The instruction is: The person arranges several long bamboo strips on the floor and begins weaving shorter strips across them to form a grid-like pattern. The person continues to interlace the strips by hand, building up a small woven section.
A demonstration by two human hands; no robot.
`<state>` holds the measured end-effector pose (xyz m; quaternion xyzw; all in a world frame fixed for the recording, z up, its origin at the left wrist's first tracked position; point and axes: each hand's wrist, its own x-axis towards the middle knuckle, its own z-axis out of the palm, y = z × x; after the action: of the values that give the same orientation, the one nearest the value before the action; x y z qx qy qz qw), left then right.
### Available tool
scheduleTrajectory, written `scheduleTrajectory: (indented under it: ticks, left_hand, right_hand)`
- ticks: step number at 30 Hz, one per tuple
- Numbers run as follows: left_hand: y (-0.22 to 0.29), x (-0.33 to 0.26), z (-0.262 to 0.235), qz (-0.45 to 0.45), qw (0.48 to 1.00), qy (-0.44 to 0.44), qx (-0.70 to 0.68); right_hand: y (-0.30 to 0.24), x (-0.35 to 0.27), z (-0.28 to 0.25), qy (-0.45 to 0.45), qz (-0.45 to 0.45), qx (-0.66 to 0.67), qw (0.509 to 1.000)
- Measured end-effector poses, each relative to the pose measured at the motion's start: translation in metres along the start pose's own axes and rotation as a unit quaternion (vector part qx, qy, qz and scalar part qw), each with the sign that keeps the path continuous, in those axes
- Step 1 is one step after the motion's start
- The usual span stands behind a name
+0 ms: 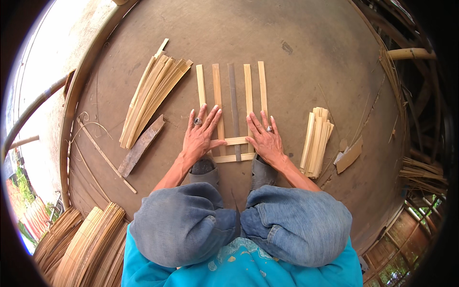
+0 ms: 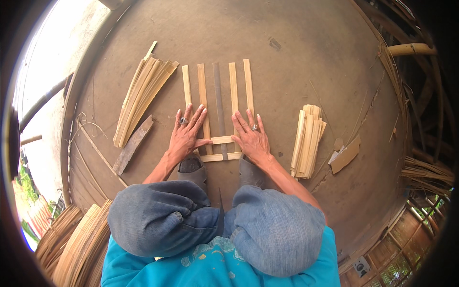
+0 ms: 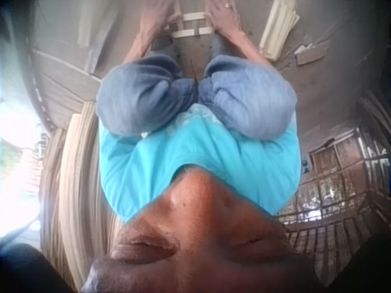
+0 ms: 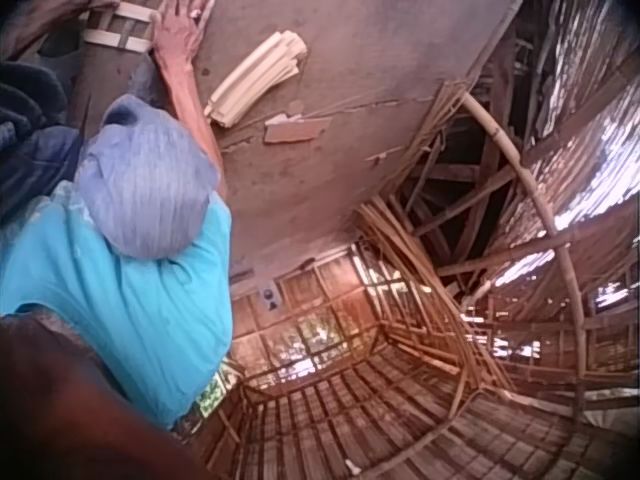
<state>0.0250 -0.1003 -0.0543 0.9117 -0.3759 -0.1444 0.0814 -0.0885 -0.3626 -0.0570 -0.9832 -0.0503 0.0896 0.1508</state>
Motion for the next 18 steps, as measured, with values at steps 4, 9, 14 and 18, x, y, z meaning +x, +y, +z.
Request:
scheduleTrajectory:
  ticks: [4, 9, 14, 18]
  left_hand:
    - [0.0, 0.001, -0.009, 0.004, 0.999, -0.027, -0.022]
    - [0.002, 0.002, -0.009, 0.008, 0.999, -0.042, 0.007]
    - [0.006, 0.004, -0.022, 0.016, 0.995, -0.086, 0.051]
    - [-0.005, -0.001, 0.004, 0.019, 0.999, 0.003, 0.05]
  right_hand:
    - [0.004, 0.002, -0.003, -0.002, -0.007, -0.014, 1.0]
    - [0.005, 0.001, -0.001, 0.008, -0.014, -0.001, 1.0]
    - [0.008, -0.001, -0.009, -0.013, -0.016, 0.011, 1.0]
    - [0.009, 0.005, -0.006, -0.019, -0.038, -0.034, 0.999]
